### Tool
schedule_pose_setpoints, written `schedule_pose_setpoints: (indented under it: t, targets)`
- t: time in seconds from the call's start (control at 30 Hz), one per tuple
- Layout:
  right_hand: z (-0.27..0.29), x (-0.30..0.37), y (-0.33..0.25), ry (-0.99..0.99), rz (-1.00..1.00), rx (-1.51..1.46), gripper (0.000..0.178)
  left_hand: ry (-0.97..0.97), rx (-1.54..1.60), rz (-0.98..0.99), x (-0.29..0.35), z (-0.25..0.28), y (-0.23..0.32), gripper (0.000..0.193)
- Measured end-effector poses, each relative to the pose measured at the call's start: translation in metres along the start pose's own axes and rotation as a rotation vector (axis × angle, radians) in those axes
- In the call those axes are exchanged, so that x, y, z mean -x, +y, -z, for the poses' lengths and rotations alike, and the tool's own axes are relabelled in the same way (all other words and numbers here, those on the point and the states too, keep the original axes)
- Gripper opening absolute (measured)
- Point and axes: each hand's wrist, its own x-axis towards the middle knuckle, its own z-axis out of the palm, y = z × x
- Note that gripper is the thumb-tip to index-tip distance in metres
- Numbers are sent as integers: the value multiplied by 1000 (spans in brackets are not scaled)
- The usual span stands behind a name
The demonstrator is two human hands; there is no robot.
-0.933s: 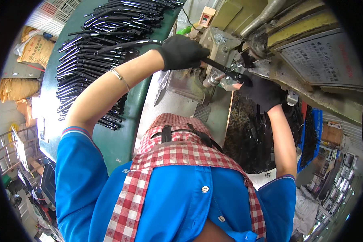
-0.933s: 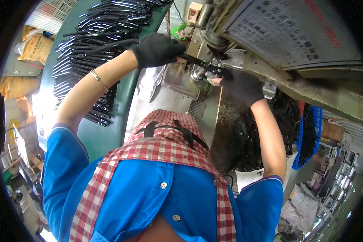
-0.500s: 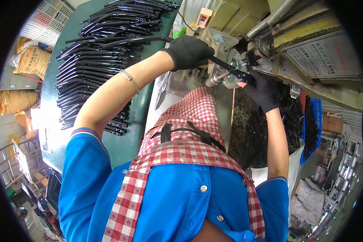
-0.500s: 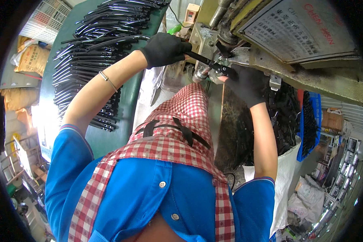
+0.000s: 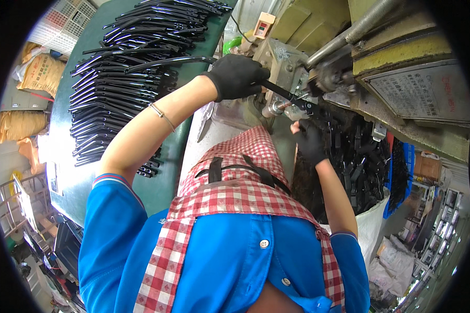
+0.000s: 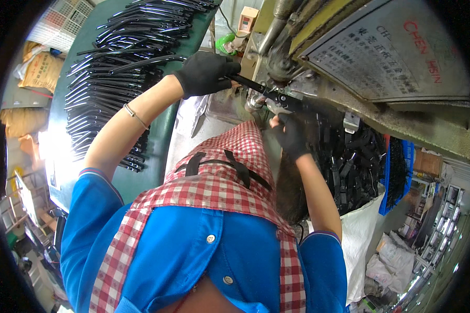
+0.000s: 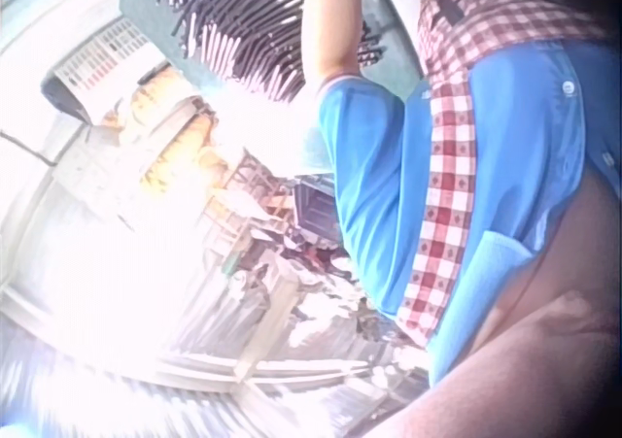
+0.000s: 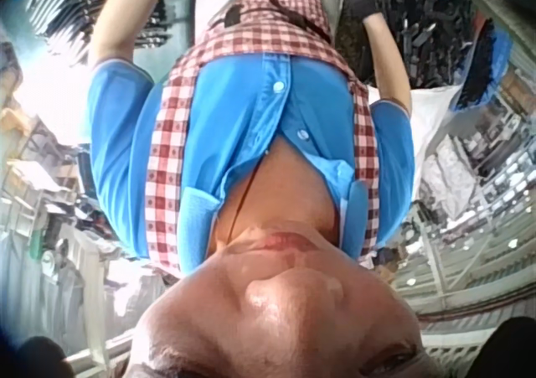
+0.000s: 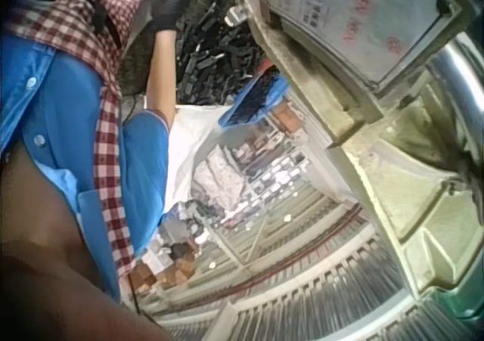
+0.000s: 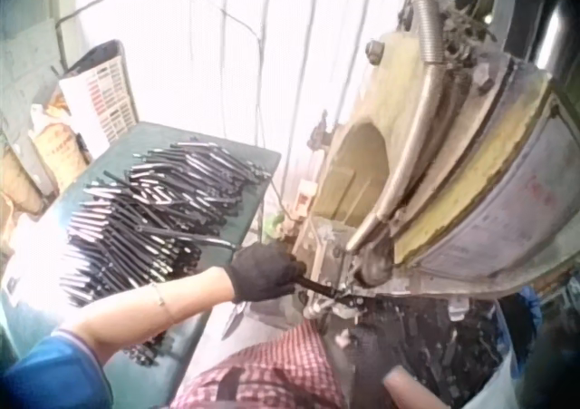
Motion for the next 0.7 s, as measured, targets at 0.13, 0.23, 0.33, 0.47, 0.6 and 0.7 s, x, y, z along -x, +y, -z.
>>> schedule_pose_setpoints:
  t: [0.13,0.23,0.33,0.47,0.6,0.7]
  targets:
    - [-11,-50,69,141,-16,529,32,-28,-6,16,-3,4,4,27]
    - [-13,-75,45,81,2,707,35,4,2,-16,-2,4,10,29]
    - [-10,-93,9,-81,-147,763,37,21,14,-76,-5,17,24,31]
    - [-18,-115,27,-134,-229,874,37,100,122,-90,17,22,31,34]
    - [-20,-114,71,-144,-77,849,38,-69,46,189,89,25,47,29]
    - [-25,-106,67,31,-47,608,28,-99,73,298,179,12,29,21]
